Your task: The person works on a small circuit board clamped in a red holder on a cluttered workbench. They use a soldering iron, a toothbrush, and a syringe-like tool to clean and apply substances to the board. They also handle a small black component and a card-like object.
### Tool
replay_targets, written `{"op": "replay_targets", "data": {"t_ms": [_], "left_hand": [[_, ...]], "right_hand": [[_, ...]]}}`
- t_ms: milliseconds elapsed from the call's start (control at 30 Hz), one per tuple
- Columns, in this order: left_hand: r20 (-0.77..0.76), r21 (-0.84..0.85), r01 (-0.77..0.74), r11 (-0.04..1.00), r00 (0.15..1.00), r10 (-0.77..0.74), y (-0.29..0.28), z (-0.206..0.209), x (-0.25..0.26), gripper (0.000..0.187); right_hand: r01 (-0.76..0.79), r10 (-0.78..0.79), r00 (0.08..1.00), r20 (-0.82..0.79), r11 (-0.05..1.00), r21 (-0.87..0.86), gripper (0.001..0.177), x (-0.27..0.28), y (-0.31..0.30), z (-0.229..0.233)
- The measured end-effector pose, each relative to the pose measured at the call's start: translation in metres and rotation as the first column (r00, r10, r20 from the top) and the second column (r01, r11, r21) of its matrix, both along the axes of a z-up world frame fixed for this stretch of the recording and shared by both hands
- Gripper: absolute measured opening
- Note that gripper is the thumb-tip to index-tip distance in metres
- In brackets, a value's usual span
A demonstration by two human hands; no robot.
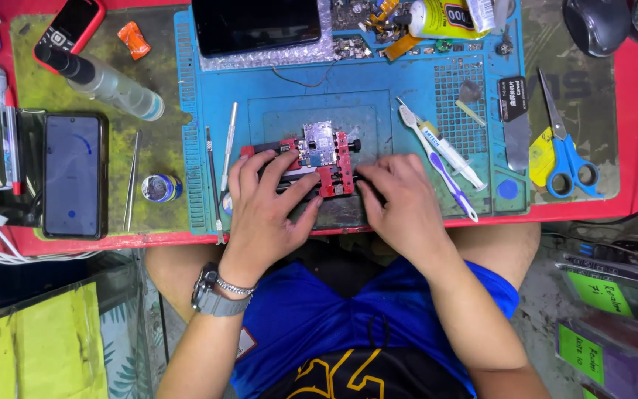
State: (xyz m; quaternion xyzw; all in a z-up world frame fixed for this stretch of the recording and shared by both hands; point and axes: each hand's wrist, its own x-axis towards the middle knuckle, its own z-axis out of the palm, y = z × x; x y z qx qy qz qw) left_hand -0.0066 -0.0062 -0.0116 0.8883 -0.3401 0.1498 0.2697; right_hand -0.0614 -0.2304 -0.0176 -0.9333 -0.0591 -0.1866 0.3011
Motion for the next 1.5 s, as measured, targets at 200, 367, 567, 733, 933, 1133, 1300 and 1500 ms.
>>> {"op": "replay_targets", "data": {"t_ms": [200, 367, 567, 733, 933, 1133, 1300, 1500], "left_hand": [[-0.018, 0.145, 0.025, 0.989, 1.0, -0.022, -0.02, 0.009, -0.009, 0.027], [-0.014, 0.235, 0.046, 0.971, 0.999, -0.044, -0.034, 0.024, -0.001, 0.019], [-0.035, 0.298, 0.088, 0.951, 0.996, -0.081, -0.041, 0.037, 0.003, 0.011], [-0.036, 0.33, 0.111, 0.937, 0.994, -0.105, -0.043, 0.037, 0.004, 0.008], [-0.083, 0.307, 0.134, 0.942, 0.99, -0.114, -0.041, 0.045, 0.006, 0.007], [-0.419, -0.163, 0.189, 0.968, 0.875, -0.241, -0.026, 0.04, 0.006, 0.013], [-0.223, -0.912, -0.408, 0.046, 0.398, -0.89, -0.034, 0.002, -0.021, 0.019], [-0.088, -0.836, -0.547, -0.036, 0.198, -0.976, -0.044, 0.026, -0.039, 0.012]], "right_hand": [[0.006, -0.007, 1.0, 0.022, 0.999, 0.053, 0.017, -0.003, -0.002, 0.001], [0.009, -0.013, 0.999, 0.045, 0.996, 0.085, 0.011, -0.013, -0.006, 0.001], [0.102, -0.103, 0.994, 0.025, 0.995, 0.009, 0.018, -0.029, -0.017, 0.008], [0.188, -0.187, 0.982, 0.021, 0.975, -0.122, 0.018, -0.031, -0.02, 0.001], [0.214, -0.213, 0.977, 0.021, 0.968, -0.132, 0.006, -0.028, -0.022, -0.011], [0.217, -0.223, 0.975, -0.007, 0.954, -0.208, 0.01, -0.026, -0.026, -0.024], [0.195, -0.194, 0.981, 0.026, 0.959, -0.204, 0.008, -0.025, -0.03, -0.019], [0.013, 0.019, 0.996, -0.091, 0.943, 0.333, 0.008, -0.059, -0.001, 0.073]]}}
